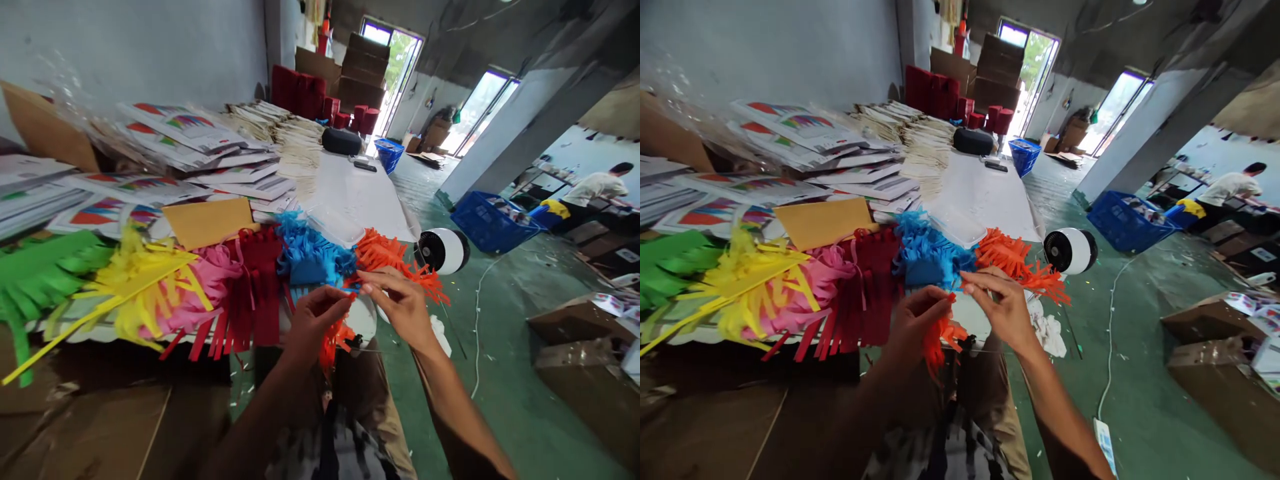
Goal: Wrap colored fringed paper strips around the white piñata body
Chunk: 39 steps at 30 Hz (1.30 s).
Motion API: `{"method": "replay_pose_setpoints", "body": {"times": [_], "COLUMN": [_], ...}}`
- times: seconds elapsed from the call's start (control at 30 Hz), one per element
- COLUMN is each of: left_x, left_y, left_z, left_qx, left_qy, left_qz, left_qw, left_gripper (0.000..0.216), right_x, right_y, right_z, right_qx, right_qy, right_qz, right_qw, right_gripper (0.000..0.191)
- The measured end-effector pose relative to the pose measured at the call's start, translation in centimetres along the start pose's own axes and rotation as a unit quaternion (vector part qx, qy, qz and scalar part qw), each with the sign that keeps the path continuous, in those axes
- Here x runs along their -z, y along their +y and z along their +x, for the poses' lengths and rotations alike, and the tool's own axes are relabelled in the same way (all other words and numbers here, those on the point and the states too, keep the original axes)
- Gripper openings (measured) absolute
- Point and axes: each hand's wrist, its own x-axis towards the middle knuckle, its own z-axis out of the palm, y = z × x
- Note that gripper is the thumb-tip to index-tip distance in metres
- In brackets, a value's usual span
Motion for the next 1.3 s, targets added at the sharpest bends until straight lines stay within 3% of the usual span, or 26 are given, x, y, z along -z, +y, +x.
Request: {"method": "replay_pose_setpoints", "body": {"times": [0.1,0.23,0.47,0.67,0.93,1.3], "left_x": [-0.6,-1.1,-1.5,-1.9,-1.8,-1.9], "left_y": [0.5,0.6,-0.3,-0.6,-0.1,-0.6], "left_z": [-3.2,-6.0,-7.6,-8.8,-9.5,-9.6], "left_qx": [-0.052,-0.132,-0.227,-0.276,-0.22,-0.179], "left_qy": [0.01,-0.01,-0.039,-0.052,-0.057,-0.066], "left_qz": [0.083,0.199,0.303,0.357,0.375,0.299], "left_qw": [0.995,0.971,0.925,0.891,0.899,0.935], "left_gripper": [0.019,0.011,0.004,0.007,0.006,0.005], "right_x": [0.5,1.0,2.1,2.4,2.1,2.1], "right_y": [-1.8,-2.5,-3.2,-4.2,-4.0,-3.9], "right_z": [-3.7,-6.4,-9.0,-10.3,-11.5,-12.0], "right_qx": [-0.022,-0.007,0.013,0.02,-0.029,-0.048], "right_qy": [0.004,-0.015,-0.021,-0.036,-0.046,-0.054], "right_qz": [0.055,0.042,0.022,-0.017,-0.02,0.015], "right_qw": [0.998,0.999,0.999,0.999,0.998,0.997], "right_gripper": [0.019,0.019,0.029,0.019,0.016,0.009]}}
